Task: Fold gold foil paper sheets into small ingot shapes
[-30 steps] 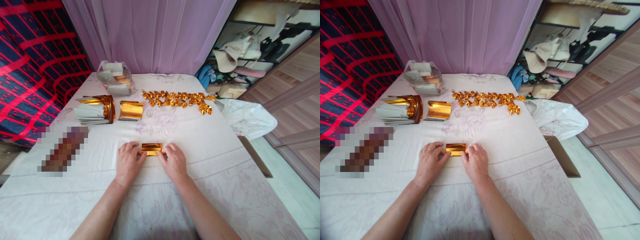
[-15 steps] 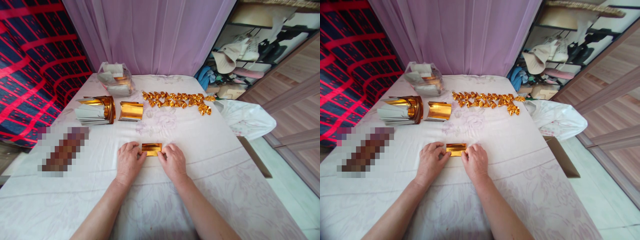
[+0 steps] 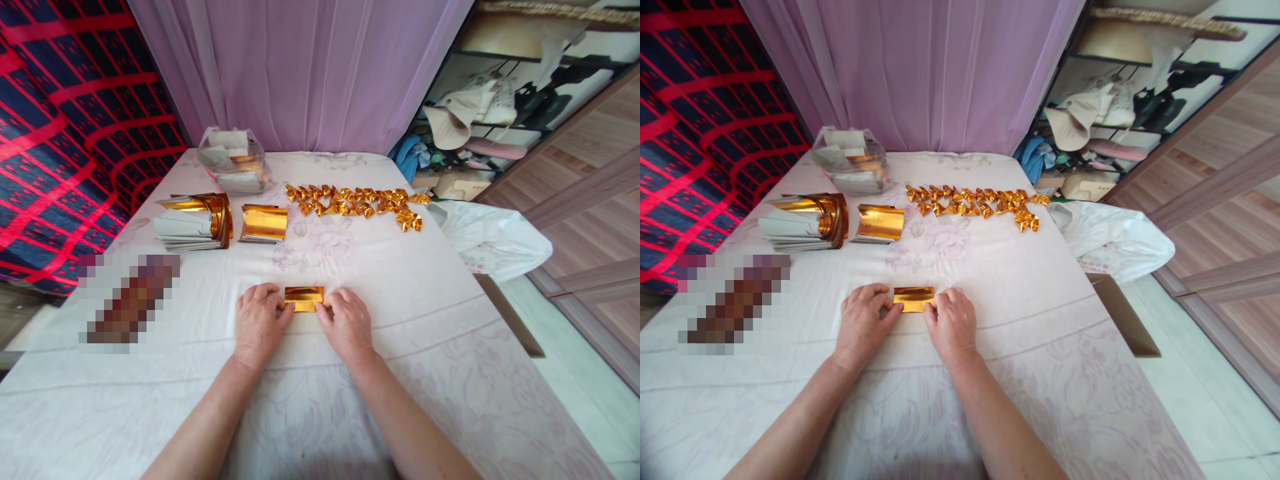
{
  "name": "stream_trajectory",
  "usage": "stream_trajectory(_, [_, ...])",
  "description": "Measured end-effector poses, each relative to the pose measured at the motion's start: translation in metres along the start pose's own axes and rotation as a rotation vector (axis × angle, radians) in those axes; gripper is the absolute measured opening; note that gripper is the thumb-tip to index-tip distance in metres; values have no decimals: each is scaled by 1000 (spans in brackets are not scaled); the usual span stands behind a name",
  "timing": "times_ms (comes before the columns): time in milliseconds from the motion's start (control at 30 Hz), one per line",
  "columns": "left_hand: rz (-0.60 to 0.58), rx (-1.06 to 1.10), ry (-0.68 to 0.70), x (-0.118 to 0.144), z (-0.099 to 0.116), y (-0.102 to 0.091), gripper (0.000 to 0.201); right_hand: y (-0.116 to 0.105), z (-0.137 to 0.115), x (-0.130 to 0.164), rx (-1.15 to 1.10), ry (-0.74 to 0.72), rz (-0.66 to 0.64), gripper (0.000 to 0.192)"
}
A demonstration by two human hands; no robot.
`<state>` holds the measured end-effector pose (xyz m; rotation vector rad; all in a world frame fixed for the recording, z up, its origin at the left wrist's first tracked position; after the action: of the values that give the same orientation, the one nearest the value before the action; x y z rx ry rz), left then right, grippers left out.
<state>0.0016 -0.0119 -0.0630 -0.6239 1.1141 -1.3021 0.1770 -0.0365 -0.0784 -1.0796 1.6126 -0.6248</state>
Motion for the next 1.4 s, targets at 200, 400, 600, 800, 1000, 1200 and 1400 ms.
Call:
stream_trajectory(200, [5, -15, 4, 0, 1, 0, 20, 1, 1, 1, -34, 11, 10, 13])
stream_trajectory(400, [6, -26, 7, 0, 0, 0, 19, -1, 0, 1, -70, -3, -38, 3])
stream_trajectory(600, [6, -8, 21, 2, -1, 2, 8, -1, -2, 1, -83, -23, -77, 8])
stream_trajectory(800, [48, 28, 97, 2, -4, 1, 8, -1, -3, 0, -68, -28, -83, 8])
stream_trajectory(1000, [76, -52, 366, 21, 15, -7, 19, -3, -6, -1, -52, -9, -111, 5])
stream_trajectory(1200, [-85, -131, 389, 33, 24, -3, 34, -4, -7, -1, -66, 0, -112, 5])
stream_trajectory(1400, [-93, -135, 368, 30, 22, -3, 33, -4, -6, -1, -76, 6, -110, 3])
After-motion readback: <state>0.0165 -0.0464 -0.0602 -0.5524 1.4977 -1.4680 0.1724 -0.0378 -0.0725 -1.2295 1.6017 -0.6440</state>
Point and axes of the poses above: each hand's wrist, its own x-axis away from the middle knuckle, its own y-axis out of the palm, z = x × y, the point moved 2 cm from there along -x, towards the middle knuckle, and after that the axes turned 7 degrees about z, right-handed, at the moved point
